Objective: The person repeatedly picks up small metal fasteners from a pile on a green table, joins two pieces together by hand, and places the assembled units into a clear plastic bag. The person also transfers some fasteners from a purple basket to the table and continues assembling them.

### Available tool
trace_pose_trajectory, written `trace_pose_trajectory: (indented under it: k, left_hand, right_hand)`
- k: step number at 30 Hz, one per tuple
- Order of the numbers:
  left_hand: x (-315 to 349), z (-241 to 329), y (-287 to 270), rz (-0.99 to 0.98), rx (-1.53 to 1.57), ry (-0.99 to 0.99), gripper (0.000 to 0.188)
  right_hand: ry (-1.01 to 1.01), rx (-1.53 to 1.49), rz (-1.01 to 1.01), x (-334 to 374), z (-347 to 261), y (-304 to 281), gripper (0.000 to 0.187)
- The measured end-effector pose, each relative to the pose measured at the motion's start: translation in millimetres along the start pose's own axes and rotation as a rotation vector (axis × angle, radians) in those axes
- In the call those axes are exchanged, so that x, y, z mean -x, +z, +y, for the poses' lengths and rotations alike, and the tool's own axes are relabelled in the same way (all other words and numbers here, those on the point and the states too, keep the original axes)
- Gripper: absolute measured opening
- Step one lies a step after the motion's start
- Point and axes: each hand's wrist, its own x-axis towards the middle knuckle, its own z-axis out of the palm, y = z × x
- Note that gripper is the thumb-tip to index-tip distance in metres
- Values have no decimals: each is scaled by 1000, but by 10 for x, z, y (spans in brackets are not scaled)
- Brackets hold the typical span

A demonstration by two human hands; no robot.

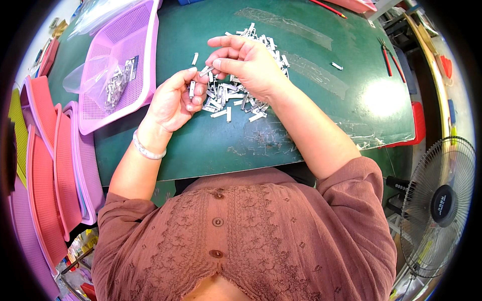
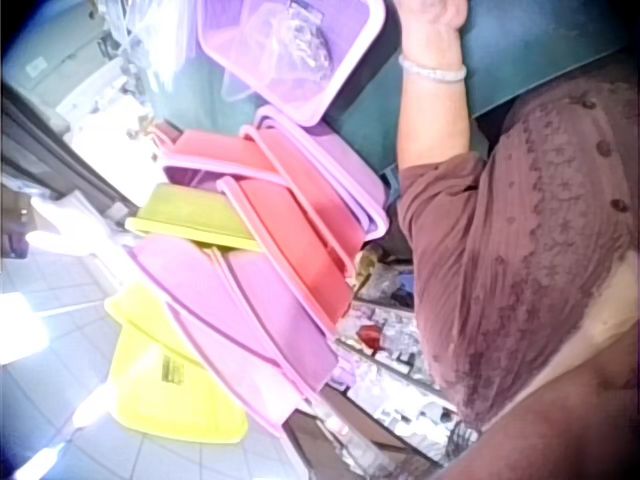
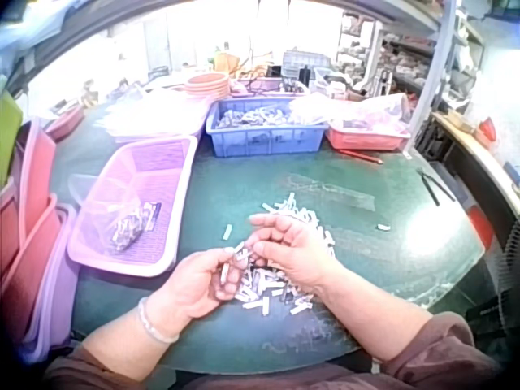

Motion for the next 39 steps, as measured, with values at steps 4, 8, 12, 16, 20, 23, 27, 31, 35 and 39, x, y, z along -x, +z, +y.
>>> trace_pose_trajectory:
  k: [4, 8, 12, 16, 20, 23, 27, 31, 35, 39]
  left_hand:
    - [-3, -3, 0, 7, -7, -16, 25]
    - [4, 7, 6, 4, -40, -21, 22]
    - [-11, -10, -19, -9, -88, 35, 17]
    - [-28, -23, -29, -3, -91, 79, 14]
    - [-39, -28, -34, -14, -87, 89, 13]
    - [-38, -31, -29, -7, -97, 101, 12]
    - [-28, -35, 2, 17, -101, 158, 10]
    - [-25, -46, 1, 23, -121, 206, 10]
    - [-27, -50, 4, 33, -112, 233, 10]
    - [-48, -50, -26, 18, -50, 254, 6]
  right_hand:
    - [-8, 24, 4, 4, -5, 8, 34]
    - [-23, 41, -3, 5, -9, 5, 36]
    - [-52, 40, -18, 8, -21, 8, 42]
    - [-100, 35, -44, 4, -6, 6, 50]
    - [-137, 36, -74, -1, 10, -6, 54]
    - [-149, 51, -78, 6, 1, 4, 55]
    - [-172, 77, -87, 6, -3, 3, 55]
    - [-187, 97, -93, -1, 9, -10, 55]
    - [-195, 108, -101, -9, 18, -22, 55]
    - [-220, 318, -22, -17, 3, -46, 45]
